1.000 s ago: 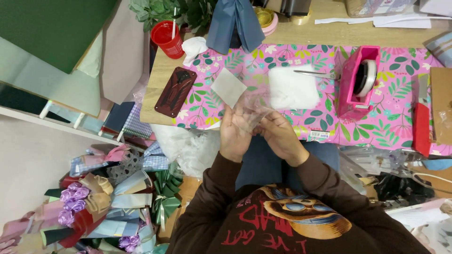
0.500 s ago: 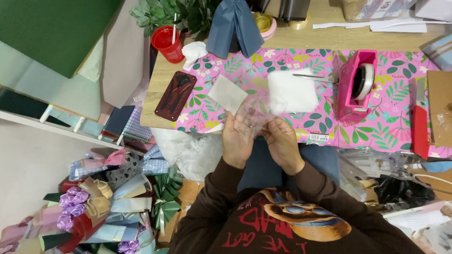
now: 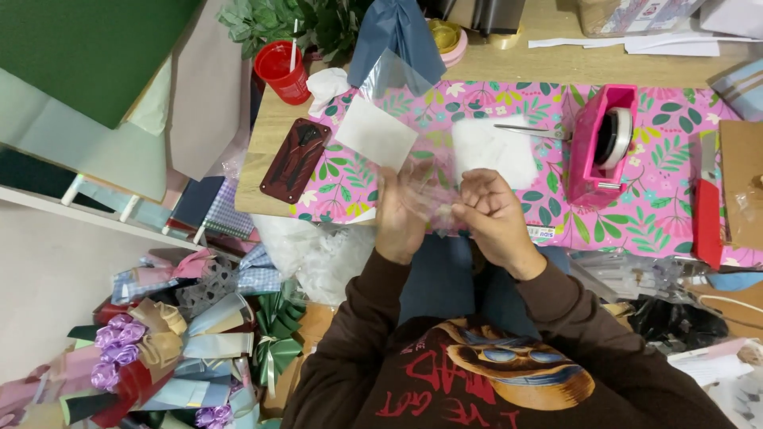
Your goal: The person is preparing small decorative accents for floral arrangements by folding and shaping white tissue paper at a design station.
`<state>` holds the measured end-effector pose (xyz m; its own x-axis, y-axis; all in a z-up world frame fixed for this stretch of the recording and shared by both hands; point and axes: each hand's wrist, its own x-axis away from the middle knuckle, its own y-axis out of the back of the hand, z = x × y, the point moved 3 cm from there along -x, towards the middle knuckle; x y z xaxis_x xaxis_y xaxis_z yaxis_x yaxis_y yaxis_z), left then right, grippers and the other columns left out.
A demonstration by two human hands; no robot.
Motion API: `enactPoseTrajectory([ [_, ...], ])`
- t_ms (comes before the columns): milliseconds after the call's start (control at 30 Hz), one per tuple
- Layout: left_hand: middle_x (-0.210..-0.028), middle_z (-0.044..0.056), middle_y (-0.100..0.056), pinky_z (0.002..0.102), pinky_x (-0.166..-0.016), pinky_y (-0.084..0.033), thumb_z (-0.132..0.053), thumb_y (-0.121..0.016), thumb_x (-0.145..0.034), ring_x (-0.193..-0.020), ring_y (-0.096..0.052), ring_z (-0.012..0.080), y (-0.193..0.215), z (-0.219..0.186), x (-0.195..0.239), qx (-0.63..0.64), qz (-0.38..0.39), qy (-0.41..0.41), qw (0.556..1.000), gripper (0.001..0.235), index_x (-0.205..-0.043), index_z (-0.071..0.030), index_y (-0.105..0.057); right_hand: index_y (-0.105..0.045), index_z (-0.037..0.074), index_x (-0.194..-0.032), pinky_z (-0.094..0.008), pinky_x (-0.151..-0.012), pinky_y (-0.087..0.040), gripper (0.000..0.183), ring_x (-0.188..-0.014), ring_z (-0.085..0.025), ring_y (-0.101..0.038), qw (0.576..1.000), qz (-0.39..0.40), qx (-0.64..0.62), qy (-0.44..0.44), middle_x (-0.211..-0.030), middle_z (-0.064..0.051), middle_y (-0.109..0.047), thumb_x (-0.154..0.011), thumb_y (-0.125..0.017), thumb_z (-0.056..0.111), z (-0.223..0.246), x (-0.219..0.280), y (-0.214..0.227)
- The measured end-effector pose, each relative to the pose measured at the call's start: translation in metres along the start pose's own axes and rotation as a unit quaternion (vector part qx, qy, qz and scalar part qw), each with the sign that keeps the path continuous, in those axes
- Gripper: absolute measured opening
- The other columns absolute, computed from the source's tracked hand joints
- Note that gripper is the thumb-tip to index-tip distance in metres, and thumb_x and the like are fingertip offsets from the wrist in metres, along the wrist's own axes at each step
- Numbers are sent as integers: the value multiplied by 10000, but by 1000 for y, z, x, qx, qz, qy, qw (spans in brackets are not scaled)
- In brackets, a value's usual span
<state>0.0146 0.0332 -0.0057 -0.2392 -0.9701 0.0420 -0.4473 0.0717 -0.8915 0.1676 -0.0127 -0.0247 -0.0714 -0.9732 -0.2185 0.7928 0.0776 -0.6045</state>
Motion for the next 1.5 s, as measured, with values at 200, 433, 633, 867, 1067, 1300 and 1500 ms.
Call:
enactPoseTrajectory([
  [200,-1657,296,129,661,-1192,-125,-506,-485,-1045,-1504,-43,540,-1,-39,24,-99,-117,-83,985,811,-1638,-201,-25,-615,-36,-1274,-386,-729,-584,377,-844,-249,-683,891,111,378,227,-1123,-170,-597,-912,-693,-108,57,-36,-35],
  [433,-1418,203,-492,591,-1156,-364,-101,-732,-909,-1353,-478,414,9,-73,44,-626,-21,-519,582,280,-1176,-74,-651,-732,136,-1175,-406,-810,-525,250,-896,-256,-653,621,255,625,398,-1222,-97,-699,-1051,-525,72,13,-36,-57],
  [633,-1348,62,-649,533,-1102,-369,-277,-766,-911,-1281,-583,333,56,-37,16,-800,135,-388,438,104,-913,-173,-760,-721,213,-1005,-410,-889,-463,105,-1017,-237,-628,572,250,677,390,-1294,-33,-690,-1003,-623,178,-49,-20,-10],
  [867,-1374,48,-649,564,-1193,-250,-226,-713,-963,-1345,-542,305,58,-25,17,-862,122,-282,402,120,-1016,-136,-773,-755,219,-1188,-525,-964,-470,249,-1114,-353,-660,705,230,638,208,-1338,-104,-689,-963,-662,170,9,-32,15],
  [1067,-1440,64,-606,551,-1227,-160,-221,-653,-939,-1412,-482,308,63,-24,20,-855,137,-260,427,309,-1234,-133,-681,-705,46,-1295,-451,-1029,-496,452,-1194,-379,-645,535,37,820,202,-1288,-200,-678,-844,-703,18,52,-55,102],
  [1300,-1483,116,-564,584,-1239,-126,17,-601,-868,-1447,-416,363,56,-24,23,-847,148,-229,457,543,-1405,-63,-583,-729,80,-1306,-419,-1028,-510,416,-1264,-374,-624,399,-24,884,241,-1317,-172,-695,-893,-694,64,54,-55,146],
  [1500,-1603,99,-420,583,-1240,-122,101,-567,-863,-1491,-336,357,59,-26,22,-836,130,-213,489,726,-1547,-100,-427,-742,175,-1280,-348,-998,-473,276,-1188,-249,-661,332,-54,907,252,-1180,-31,-749,-1029,-629,145,58,-85,178],
])
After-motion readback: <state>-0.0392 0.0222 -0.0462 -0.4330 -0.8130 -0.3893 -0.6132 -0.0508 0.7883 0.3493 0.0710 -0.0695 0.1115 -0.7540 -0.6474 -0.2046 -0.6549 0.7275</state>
